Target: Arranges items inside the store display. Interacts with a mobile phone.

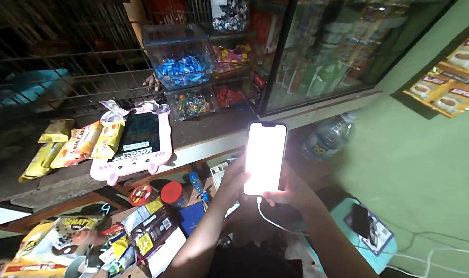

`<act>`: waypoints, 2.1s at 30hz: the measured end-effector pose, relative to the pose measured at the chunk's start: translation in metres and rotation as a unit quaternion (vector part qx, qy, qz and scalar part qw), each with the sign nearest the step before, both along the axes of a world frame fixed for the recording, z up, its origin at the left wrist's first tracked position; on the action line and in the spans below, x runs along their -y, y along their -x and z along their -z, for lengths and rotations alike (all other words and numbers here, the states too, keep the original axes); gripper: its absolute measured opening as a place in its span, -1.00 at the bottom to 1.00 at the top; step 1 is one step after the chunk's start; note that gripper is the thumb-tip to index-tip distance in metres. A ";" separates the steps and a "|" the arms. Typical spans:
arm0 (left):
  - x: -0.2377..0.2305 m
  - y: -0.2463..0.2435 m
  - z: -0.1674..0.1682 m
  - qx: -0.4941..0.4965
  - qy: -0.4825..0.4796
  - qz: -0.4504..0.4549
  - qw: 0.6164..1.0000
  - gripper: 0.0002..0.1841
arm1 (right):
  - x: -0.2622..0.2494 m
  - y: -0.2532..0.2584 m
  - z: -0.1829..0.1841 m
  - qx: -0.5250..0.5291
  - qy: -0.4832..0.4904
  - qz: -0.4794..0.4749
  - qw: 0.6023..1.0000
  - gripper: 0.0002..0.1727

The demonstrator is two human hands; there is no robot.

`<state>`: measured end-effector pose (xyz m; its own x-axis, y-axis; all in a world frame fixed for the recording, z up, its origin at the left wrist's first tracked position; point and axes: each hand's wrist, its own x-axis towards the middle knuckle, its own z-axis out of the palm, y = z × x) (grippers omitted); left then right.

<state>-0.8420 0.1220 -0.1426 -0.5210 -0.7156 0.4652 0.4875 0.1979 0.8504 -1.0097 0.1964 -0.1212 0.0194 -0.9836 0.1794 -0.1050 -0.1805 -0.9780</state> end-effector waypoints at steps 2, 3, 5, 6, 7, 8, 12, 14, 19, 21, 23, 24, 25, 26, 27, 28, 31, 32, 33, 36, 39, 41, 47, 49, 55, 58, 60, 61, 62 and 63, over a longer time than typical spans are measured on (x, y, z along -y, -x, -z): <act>0.001 0.000 0.000 -0.002 0.002 0.001 1.000 -0.71 | 0.001 0.000 0.001 0.008 0.006 -0.008 1.000 -0.09; 0.001 0.000 0.000 -0.002 0.001 0.002 1.000 -0.72 | 0.001 0.000 0.001 0.014 0.006 -0.011 1.000 -0.11; 0.001 0.000 -0.001 0.002 -0.006 0.001 1.000 -0.71 | 0.002 0.001 0.002 0.022 0.003 -0.014 1.000 -0.11; 0.001 0.000 -0.001 0.004 -0.008 0.001 1.000 -0.70 | 0.003 0.001 0.002 0.024 0.000 -0.016 1.000 -0.11; 0.002 0.000 -0.001 0.005 -0.010 0.002 1.000 -0.70 | 0.003 0.002 0.002 0.027 -0.004 -0.019 0.999 -0.12; 0.002 0.000 -0.001 0.006 -0.013 0.001 1.000 -0.69 | 0.003 0.002 0.002 0.029 -0.007 -0.020 0.999 -0.12; 0.004 0.001 0.001 0.006 -0.010 0.003 1.000 -0.71 | 0.004 0.003 0.002 0.030 -0.004 -0.026 0.999 -0.13; 0.005 0.000 0.002 0.002 0.003 0.010 1.000 -0.71 | 0.004 0.004 0.002 0.017 0.000 -0.020 1.000 -0.09; 0.007 0.002 0.003 -0.017 0.004 0.032 0.999 -0.70 | 0.005 0.006 -0.002 0.022 -0.003 -0.037 0.999 -0.16; 0.008 0.002 0.002 -0.019 0.010 0.033 0.999 -0.67 | 0.005 0.005 -0.003 0.031 -0.001 -0.043 0.999 -0.19; 0.007 0.001 0.002 -0.014 0.012 0.020 1.000 -0.66 | 0.006 0.005 -0.002 0.039 0.000 -0.050 0.998 -0.20; 0.007 0.001 0.001 -0.014 0.009 0.016 1.000 -0.66 | 0.006 0.004 -0.002 0.041 0.001 -0.051 0.998 -0.20; 0.007 0.000 0.002 -0.012 0.003 0.013 1.000 -0.67 | 0.007 0.004 -0.002 0.042 0.000 -0.052 0.998 -0.21; 0.006 0.000 0.002 -0.012 -0.006 0.011 1.000 -0.69 | 0.006 0.004 -0.002 0.044 -0.001 -0.053 0.998 -0.22; 0.006 -0.001 0.002 -0.013 -0.014 0.013 1.000 -0.68 | 0.007 0.003 -0.002 0.052 -0.005 -0.053 0.997 -0.26; 0.007 -0.001 0.003 -0.014 -0.014 0.016 1.000 -0.66 | 0.007 0.002 -0.002 0.070 -0.015 -0.053 0.996 -0.33; 0.010 -0.003 0.006 -0.037 0.017 0.055 0.998 -0.58 | 0.008 -0.002 -0.002 0.136 -0.039 -0.035 0.989 -0.50; 0.012 -0.003 0.006 -0.039 0.025 0.065 0.997 -0.55 | 0.008 -0.004 -0.004 0.150 -0.047 -0.016 0.988 -0.55; 0.012 -0.004 0.006 -0.037 0.027 0.069 0.997 -0.54 | 0.008 -0.007 -0.006 0.159 -0.054 0.005 0.986 -0.60; 0.012 -0.005 0.006 -0.023 0.027 0.065 0.997 -0.48 | 0.008 -0.010 -0.007 0.173 -0.054 0.036 0.983 -0.70; 0.014 -0.006 0.009 -0.018 0.042 0.069 0.997 -0.46 | 0.008 -0.011 -0.007 0.175 -0.058 0.034 0.982 -0.68; 0.014 -0.006 0.010 -0.013 0.040 0.067 0.997 -0.46 | 0.008 -0.010 -0.007 0.175 -0.062 0.036 0.982 -0.68; 0.014 -0.006 0.009 0.011 0.045 0.076 0.996 -0.40 | 0.007 -0.010 -0.008 0.190 -0.047 0.031 0.980 -0.61; 0.015 -0.005 0.008 0.019 0.049 0.079 0.995 -0.37 | 0.008 -0.009 -0.007 0.194 -0.040 0.023 0.980 -0.59; 0.015 -0.006 0.007 0.031 0.044 0.070 0.996 -0.40 | 0.008 -0.003 -0.003 0.180 -0.044 -0.001 0.983 -0.45; 0.016 -0.006 0.007 0.018 0.031 0.078 0.996 -0.40 | 0.008 0.000 -0.002 0.122 -0.043 -0.004 0.992 -0.31; 0.017 -0.006 0.008 0.012 0.036 0.083 0.996 -0.43 | 0.009 0.001 0.000 0.107 -0.034 -0.014 0.994 -0.31; 0.017 -0.006 0.009 0.009 0.040 0.083 0.996 -0.44 | 0.009 0.002 0.001 0.098 -0.028 -0.023 0.994 -0.32; 0.017 -0.006 0.009 0.007 0.044 0.082 0.996 -0.44 | 0.009 0.003 0.001 0.090 -0.023 -0.029 0.995 -0.31; 0.016 -0.006 0.009 0.006 0.049 0.082 0.995 -0.46 | 0.009 0.003 0.001 0.080 -0.018 -0.030 0.996 -0.29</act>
